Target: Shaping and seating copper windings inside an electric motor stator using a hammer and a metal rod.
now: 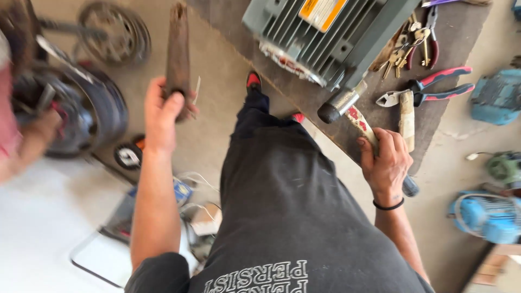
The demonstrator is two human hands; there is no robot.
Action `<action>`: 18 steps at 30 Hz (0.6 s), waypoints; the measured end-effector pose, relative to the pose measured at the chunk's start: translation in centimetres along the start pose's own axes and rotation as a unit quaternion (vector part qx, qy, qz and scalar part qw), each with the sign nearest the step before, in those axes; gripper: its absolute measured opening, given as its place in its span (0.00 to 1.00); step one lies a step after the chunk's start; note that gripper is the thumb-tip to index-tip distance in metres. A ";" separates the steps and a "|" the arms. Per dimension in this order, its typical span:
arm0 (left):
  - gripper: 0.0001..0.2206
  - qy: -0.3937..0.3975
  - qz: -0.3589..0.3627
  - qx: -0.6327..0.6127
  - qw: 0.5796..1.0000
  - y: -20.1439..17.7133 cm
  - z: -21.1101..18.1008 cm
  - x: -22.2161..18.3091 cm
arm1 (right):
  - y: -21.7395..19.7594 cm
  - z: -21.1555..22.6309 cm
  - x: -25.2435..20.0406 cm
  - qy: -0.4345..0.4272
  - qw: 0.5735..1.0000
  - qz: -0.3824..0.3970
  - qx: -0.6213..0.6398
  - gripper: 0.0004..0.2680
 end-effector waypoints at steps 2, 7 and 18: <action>0.19 -0.033 0.020 -0.049 0.998 1.9 2.2 -3.5 | -0.6 0.0 0.4 -0.019 1.000 0.014 0.020 0.11; 0.30 -0.165 0.066 -0.108 0.978 8.1 3.0 -7.1 | -0.9 0.8 -0.6 -0.032 0.998 0.026 0.053 0.11; 0.25 -0.104 0.331 0.017 0.938 11.2 1.3 0.2 | 2.1 12.1 -6.3 0.085 0.990 -0.038 0.102 0.11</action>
Point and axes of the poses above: each hand's wrist, its own x-axis towards the middle knuckle, its own y-axis out of the palm, z = x × y, the point moved 1 cm from there along x, towards the middle knuckle, and after that the axes turned 1 degree about -y, right-handed, at the moved point
